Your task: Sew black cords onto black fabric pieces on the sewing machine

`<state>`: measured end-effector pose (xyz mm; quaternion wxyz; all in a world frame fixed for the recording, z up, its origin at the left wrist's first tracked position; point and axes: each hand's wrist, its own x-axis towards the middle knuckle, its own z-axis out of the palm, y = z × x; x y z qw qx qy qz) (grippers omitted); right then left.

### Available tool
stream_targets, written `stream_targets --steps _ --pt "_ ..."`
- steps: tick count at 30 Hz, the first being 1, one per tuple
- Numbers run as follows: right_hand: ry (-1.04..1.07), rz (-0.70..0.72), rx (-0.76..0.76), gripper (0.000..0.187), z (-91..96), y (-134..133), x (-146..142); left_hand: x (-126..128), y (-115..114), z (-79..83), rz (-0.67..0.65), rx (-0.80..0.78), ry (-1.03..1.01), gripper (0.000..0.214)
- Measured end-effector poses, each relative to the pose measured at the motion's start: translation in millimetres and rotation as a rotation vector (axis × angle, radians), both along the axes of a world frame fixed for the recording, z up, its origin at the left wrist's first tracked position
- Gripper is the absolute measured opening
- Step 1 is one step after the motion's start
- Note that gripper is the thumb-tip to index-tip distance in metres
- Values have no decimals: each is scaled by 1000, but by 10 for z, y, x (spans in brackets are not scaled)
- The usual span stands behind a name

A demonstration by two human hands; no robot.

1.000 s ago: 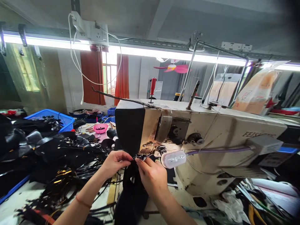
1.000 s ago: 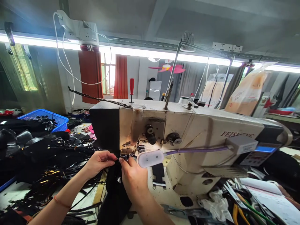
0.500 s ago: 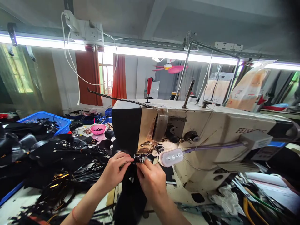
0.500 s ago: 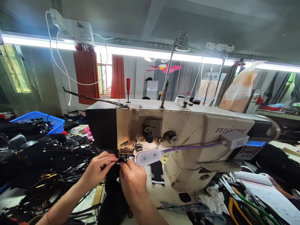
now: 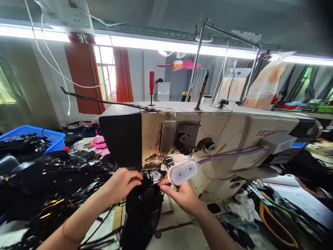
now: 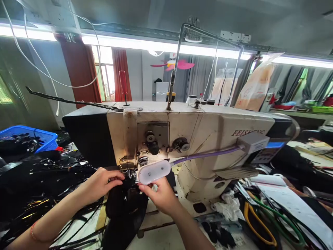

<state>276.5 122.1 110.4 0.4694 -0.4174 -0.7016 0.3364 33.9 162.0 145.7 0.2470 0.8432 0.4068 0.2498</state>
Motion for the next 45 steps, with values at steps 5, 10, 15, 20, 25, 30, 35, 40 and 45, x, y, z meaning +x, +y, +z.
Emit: stream_targets --steps 5,10,15,20,25,30,35,40,45 --pt "-113 154 95 28 -147 -39 98 -70 155 -80 74 -186 -50 26" --pt "-46 106 74 32 -311 30 51 -64 283 -173 186 -289 -238 49" --pt "-172 -21 345 17 -273 145 -83 -57 241 -47 115 -434 -235 38" --pt "-398 -13 660 14 -316 264 -74 66 174 66 77 -431 -291 27" --pt "-388 19 603 10 -467 374 -55 219 137 14 119 -444 -431 25" --pt "-397 24 657 7 -481 396 -41 258 104 -103 242 -511 -523 32" --pt "-451 -27 650 6 -512 397 -20 273 92 -96 290 -517 -516 30" --pt "-488 -45 704 18 -456 369 -42 272 124 -89 245 -457 -443 30" --pt "-463 23 650 17 -388 356 -72 235 -59 -339 405 77 -321 21"
